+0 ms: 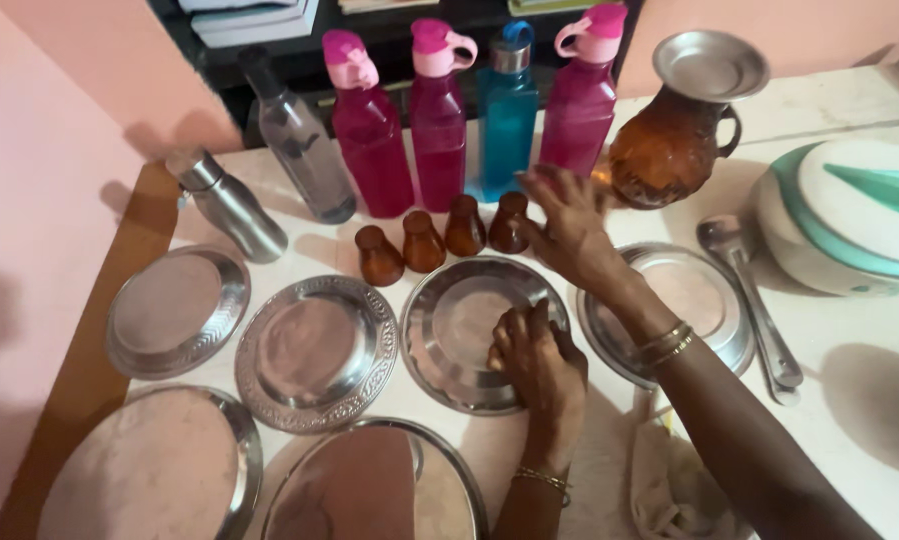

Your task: The person wipes and arranges plates, bowls, and a spoon on a table by hand using a cloth.

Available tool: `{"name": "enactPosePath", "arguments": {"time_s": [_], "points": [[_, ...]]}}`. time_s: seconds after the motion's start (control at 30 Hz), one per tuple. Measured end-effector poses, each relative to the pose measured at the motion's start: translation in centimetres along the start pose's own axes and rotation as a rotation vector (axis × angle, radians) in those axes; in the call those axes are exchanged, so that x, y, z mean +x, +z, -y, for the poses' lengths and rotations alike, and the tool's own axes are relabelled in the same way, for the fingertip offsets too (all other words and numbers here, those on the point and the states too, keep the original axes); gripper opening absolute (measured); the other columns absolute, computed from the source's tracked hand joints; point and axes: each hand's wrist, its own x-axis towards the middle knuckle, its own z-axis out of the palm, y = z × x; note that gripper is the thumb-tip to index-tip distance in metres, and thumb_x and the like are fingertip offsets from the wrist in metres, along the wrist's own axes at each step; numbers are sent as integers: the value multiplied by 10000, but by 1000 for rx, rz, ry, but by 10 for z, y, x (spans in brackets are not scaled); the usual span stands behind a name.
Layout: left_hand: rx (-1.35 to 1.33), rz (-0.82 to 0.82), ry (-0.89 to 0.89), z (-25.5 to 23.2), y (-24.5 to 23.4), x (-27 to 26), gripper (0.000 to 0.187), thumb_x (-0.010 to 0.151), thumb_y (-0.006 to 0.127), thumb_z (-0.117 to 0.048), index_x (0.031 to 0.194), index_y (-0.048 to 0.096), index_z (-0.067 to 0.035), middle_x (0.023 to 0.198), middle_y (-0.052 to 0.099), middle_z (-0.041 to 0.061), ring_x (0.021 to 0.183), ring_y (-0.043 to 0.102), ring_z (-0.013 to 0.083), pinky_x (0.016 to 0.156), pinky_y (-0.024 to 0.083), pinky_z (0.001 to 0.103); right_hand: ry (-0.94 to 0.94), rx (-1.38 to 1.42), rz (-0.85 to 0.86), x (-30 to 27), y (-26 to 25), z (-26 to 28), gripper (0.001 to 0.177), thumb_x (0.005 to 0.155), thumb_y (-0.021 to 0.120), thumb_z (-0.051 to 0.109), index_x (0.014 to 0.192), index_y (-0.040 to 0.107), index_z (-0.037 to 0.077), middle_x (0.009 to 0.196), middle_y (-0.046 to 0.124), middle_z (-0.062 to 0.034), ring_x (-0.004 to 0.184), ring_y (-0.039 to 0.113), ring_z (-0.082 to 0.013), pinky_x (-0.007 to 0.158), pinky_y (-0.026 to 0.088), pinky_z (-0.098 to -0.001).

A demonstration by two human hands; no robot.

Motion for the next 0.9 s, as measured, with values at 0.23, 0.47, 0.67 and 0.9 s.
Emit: {"name": "enactPosePath", "arguments": {"time_s": [0.23, 0.47, 0.67, 0.9], "points": [[-38, -78, 54, 0, 3, 1, 337, 853, 652, -79, 1184, 702, -49, 1140, 614, 182, 1144, 527, 375, 939, 358, 538, -193, 24, 357, 50, 50, 53, 340, 926, 715, 220, 1265, 699, 206, 1408, 530, -134, 1283, 478, -366, 1011, 332, -662], [-45, -107, 64, 6, 11, 0, 244, 840, 631, -79, 1072, 666, -12, 1165, 611, 198, 1194, 519, 401, 963, 349, 559, -404, 97, 260, 57, 104, 34, 406, 999, 607, 110, 1401, 566, 143, 1444, 557, -88, 1382, 510, -285, 1171, 436, -539], [-165, -5, 46, 8, 3, -1, 365, 848, 699, -199, 1117, 637, 40, 1170, 575, 242, 1177, 471, 439, 946, 339, 566, -290, -176, 242, 56, 93, 69, 518, 895, 648, 42, 1390, 629, 194, 1427, 576, -121, 1306, 510, -371, 1027, 460, -501], [-115, -28, 64, 13, 12, -4, 384, 850, 694, -201, 1153, 637, 27, 1203, 574, 245, 1188, 465, 452, 953, 331, 575, -445, 60, 378, 62, 124, 89, 509, 845, 694, 117, 1346, 636, 192, 1444, 524, -162, 1239, 519, -385, 982, 449, -601]]}}
